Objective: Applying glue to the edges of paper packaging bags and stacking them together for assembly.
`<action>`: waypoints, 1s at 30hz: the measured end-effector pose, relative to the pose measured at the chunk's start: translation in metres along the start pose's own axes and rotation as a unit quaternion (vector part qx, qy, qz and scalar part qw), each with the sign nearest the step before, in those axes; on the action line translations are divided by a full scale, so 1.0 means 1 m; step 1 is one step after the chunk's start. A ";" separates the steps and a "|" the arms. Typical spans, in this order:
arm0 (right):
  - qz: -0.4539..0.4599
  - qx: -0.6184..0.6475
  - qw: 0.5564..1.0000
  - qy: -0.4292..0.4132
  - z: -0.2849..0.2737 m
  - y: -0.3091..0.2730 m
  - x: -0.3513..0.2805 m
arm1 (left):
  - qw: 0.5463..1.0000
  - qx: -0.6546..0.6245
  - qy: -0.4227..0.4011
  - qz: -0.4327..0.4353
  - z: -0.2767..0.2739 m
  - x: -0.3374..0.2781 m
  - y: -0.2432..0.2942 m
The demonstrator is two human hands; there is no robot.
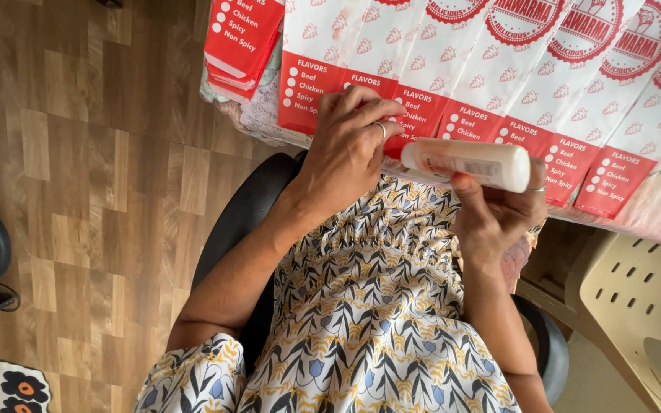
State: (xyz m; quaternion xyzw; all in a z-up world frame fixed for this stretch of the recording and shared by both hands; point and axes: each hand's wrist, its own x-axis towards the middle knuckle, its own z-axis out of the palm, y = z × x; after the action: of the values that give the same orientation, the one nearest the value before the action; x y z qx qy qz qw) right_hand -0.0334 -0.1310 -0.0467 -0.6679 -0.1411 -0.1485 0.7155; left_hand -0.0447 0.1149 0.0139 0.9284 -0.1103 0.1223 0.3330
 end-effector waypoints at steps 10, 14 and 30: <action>0.046 0.084 0.992 0.087 -0.053 0.014 -0.019 | 0.999 0.045 0.012 0.013 0.006 -0.003 0.000; 0.051 0.118 0.981 0.142 -0.055 0.005 -0.011 | 0.998 0.031 0.050 0.033 0.005 -0.005 -0.005; 0.078 0.026 0.995 -0.056 0.063 -0.034 0.028 | 0.995 0.075 -0.068 -0.006 -0.057 -0.015 -0.028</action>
State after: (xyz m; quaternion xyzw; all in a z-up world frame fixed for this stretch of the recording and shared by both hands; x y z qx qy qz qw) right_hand -0.0215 -0.0706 0.0000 -0.6650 -0.1327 -0.0508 0.7332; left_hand -0.0597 0.1748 0.0349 0.9575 -0.1178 0.0651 0.2552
